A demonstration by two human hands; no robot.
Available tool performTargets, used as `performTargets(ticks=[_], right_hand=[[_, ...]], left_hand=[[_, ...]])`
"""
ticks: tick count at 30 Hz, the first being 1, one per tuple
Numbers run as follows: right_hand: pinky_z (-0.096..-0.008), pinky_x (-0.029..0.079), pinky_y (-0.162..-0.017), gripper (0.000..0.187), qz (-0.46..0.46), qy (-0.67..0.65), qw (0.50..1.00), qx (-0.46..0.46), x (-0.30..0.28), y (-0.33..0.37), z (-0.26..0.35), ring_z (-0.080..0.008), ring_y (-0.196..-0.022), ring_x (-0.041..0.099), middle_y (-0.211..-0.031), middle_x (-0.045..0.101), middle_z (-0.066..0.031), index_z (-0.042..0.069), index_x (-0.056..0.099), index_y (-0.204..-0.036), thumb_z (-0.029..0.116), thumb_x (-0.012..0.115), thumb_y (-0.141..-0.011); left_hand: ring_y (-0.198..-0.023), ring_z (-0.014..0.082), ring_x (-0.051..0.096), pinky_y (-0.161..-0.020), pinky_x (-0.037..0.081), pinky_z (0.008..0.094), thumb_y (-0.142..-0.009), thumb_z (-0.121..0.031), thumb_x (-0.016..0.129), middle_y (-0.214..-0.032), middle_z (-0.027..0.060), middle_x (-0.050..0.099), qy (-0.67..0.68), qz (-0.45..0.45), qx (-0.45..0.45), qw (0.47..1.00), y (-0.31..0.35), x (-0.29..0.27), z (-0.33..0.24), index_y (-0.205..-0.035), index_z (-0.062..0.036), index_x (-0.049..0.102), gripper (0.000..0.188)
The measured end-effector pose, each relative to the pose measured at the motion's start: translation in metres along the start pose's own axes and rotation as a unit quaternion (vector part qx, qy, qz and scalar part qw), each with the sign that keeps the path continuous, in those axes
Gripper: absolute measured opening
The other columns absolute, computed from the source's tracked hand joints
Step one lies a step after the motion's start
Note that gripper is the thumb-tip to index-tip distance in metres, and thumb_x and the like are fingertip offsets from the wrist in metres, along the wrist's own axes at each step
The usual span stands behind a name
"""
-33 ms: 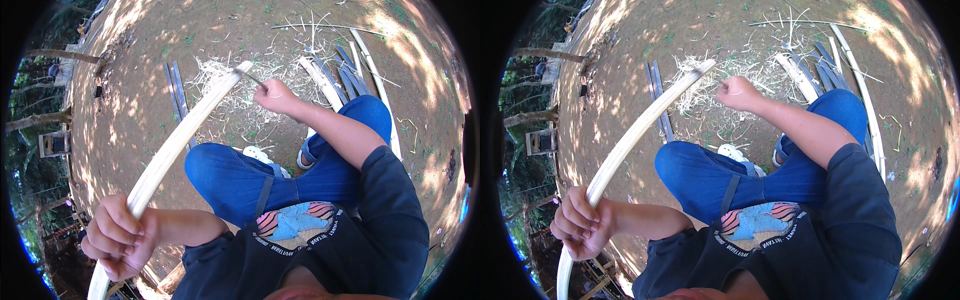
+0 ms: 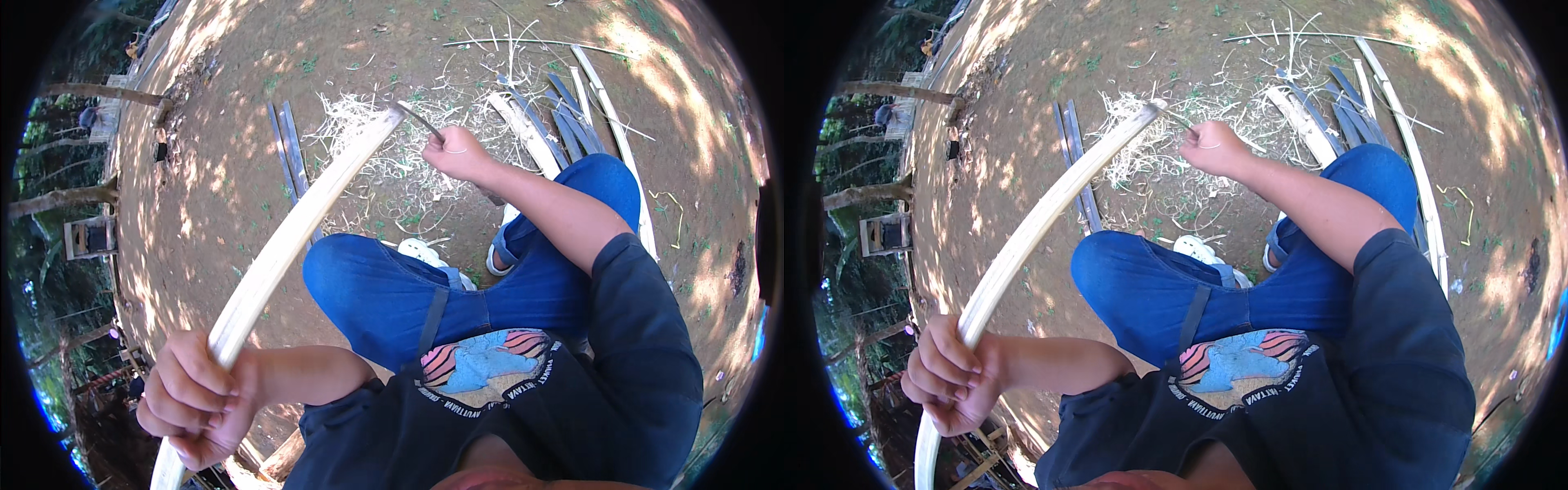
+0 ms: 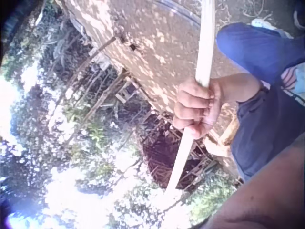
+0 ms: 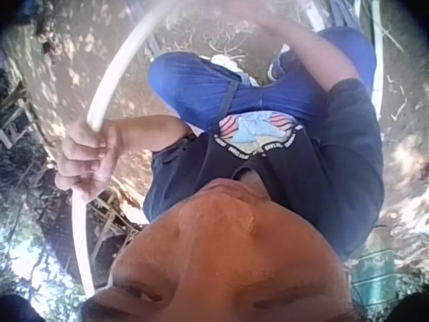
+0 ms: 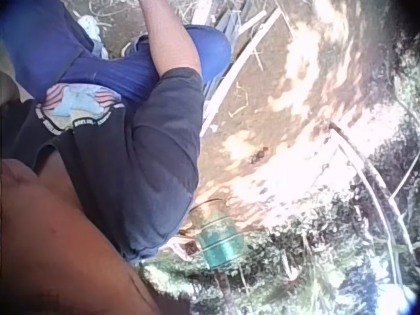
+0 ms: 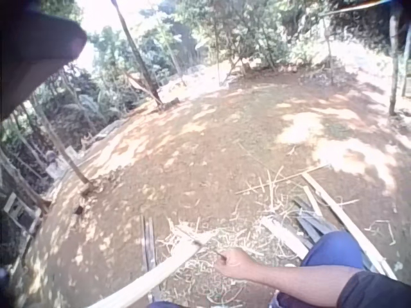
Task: The person shaves a strip of bamboo using a curved sickle-like blade, pulling the blade toward them along the length of the wood.
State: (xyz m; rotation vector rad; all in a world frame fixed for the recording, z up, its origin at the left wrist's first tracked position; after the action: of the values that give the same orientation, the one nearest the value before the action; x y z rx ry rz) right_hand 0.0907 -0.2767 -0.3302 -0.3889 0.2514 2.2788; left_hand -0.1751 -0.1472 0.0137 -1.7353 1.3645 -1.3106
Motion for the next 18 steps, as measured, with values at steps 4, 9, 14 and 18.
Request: performTargets(ticks=[4, 9, 14, 18], right_hand=[[-0.0343, 0.045, -0.055, 0.022, 0.013, -0.055, 0.998, -0.037, 0.021, 0.012, 0.04, -0.0145, -0.055, 0.056, -0.058, 0.059, -0.0081, 0.002, 0.058, -0.063, 0.016, 0.062, -0.079], [-0.0324, 0.039, -0.048, 0.031, 0.049, -0.118, 0.98, -0.156, 0.032, 0.03, 0.063, -0.0091, -0.048, 0.043, -0.05, 0.046, -0.0017, 0.006, 0.043, -0.055, 0.012, 0.06, -0.081], [-0.0359, 0.045, -0.054, 0.028, -0.013, -0.013, 1.0, 0.002, 0.011, -0.005, -0.017, -0.0154, -0.052, 0.053, -0.054, 0.055, -0.0064, 0.004, 0.052, -0.058, 0.019, 0.062, -0.08], [-0.0329, 0.042, -0.052, 0.03, 0.012, -0.079, 0.992, -0.096, 0.037, 0.022, 0.047, -0.0096, -0.051, 0.046, -0.052, 0.05, -0.0012, 0.007, 0.046, -0.057, 0.014, 0.062, -0.08]], left_hand=[[-0.031, 0.0024, 0.037, -0.029, 0.035, 0.0171, -0.075, -0.012, 0.058, -0.044, -0.006, 0.04, -0.034, 0.004, 0.014, 0.999, 0.001, -0.006, -0.007, -0.057, -0.0163, 0.035, 0.03], [-0.03, 0.0028, 0.036, -0.029, 0.034, 0.0165, -0.076, -0.014, 0.059, -0.045, -0.0054, 0.041, 0.002, 0.0, 0.007, 1.0, -0.004, 0.0, 0.005, -0.058, -0.0161, 0.036, 0.029], [-0.032, 0.0033, 0.036, -0.033, 0.033, 0.0162, -0.073, -0.016, 0.058, -0.043, -0.0062, 0.037, -0.001, -0.011, -0.045, 0.999, 0.002, -0.003, 0.015, -0.054, -0.0185, 0.035, 0.029], [-0.031, 0.0031, 0.036, -0.031, 0.034, 0.0163, -0.076, -0.014, 0.057, -0.043, -0.0055, 0.039, -0.054, -0.01, -0.01, 0.998, -0.001, -0.008, 0.002, -0.057, -0.0169, 0.034, 0.03]])
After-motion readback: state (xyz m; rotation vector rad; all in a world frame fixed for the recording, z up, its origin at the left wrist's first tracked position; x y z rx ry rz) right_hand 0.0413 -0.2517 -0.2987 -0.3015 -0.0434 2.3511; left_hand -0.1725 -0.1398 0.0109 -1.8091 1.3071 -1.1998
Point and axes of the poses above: each hand's wrist, its own y-axis away from the middle knuckle, its own x-axis out of the palm, z = x × y, the point moved 9 cm from there along -y, towards the middle knuckle
